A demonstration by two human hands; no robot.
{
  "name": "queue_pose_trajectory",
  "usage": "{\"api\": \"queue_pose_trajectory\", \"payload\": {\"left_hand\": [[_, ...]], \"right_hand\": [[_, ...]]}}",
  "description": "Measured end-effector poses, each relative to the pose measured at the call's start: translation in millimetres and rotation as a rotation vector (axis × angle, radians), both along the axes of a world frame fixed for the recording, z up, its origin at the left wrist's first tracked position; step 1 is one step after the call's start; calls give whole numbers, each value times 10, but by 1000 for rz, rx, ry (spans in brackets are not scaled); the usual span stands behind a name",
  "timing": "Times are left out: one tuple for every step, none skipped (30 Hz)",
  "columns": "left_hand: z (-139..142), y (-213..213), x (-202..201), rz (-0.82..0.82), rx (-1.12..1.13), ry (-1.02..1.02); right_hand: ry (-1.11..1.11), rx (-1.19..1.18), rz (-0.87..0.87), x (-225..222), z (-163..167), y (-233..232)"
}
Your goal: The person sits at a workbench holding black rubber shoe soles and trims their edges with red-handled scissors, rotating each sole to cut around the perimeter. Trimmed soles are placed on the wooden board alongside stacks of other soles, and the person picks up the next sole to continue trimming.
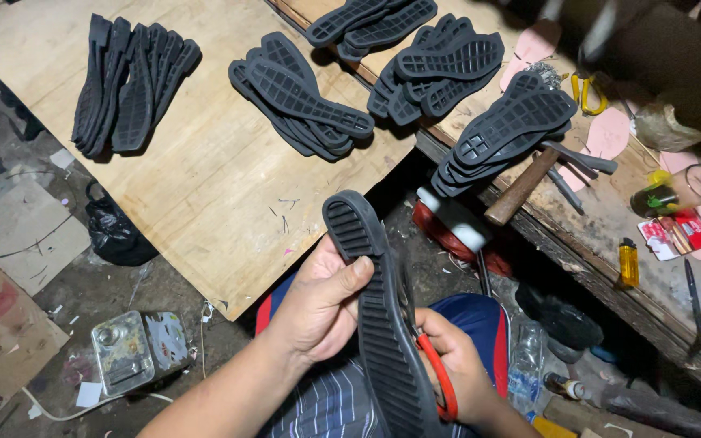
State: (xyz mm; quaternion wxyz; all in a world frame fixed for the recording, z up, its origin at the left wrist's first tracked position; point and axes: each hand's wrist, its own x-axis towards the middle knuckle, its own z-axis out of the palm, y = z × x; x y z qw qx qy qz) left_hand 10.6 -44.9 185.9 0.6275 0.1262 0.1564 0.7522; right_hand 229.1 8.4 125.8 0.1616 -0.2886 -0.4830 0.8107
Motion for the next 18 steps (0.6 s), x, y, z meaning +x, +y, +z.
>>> {"api": "queue_pose_trajectory", "payload": {"left_hand": [[-3,-2,-5,-1,1,-12],[-5,-7,-14,-2,2,-23],[-8,-5,-19,-4,3,-35],[-12,-6,-21,-4,9,-38],[-16,-6,-23,-5,15,-41],[-22,-8,-25,-6,21,-44],[-27,-5,-25,1,16,-46],[-33,-5,-23,10,11,-49],[-37,-7,-22,18,6,-51],[-40,-8,-24,21,18,-48],[-40,-5,-27,26,29,-43],[-39,-9,-29,31,40,-39],[-36,-15,-29,29,30,-36],[-30,-23,-29,27,22,-33],[-25,-26,-29,24,14,-29],[-20,-33,-17,21,6,-23],[-16,-41,-1,18,-2,-18],[-13,-48,10,14,-10,-13]], "right_hand": [[11,23,5,7,-6,-11],[22,46,10,13,-13,-25],[33,68,14,19,-22,-32],[40,45,6,23,-32,-36],[47,22,-2,24,-41,-38],[54,-1,-11,27,-46,-43],[44,-4,-11,28,-45,-47],[34,-7,-10,27,-37,-52],[24,-10,-10,24,-21,-56],[3,130,-55,5,-3,-68],[-17,269,-100,-21,23,-77],[-37,408,-144,-36,64,-86],[-128,596,-204,-48,115,-90],[-220,784,-265,-62,173,-90],[-314,971,-327,-75,234,-80],[-314,974,-337,-81,299,-78],[-314,977,-346,-87,363,-72],[-313,980,-355,-105,416,-58]]}}
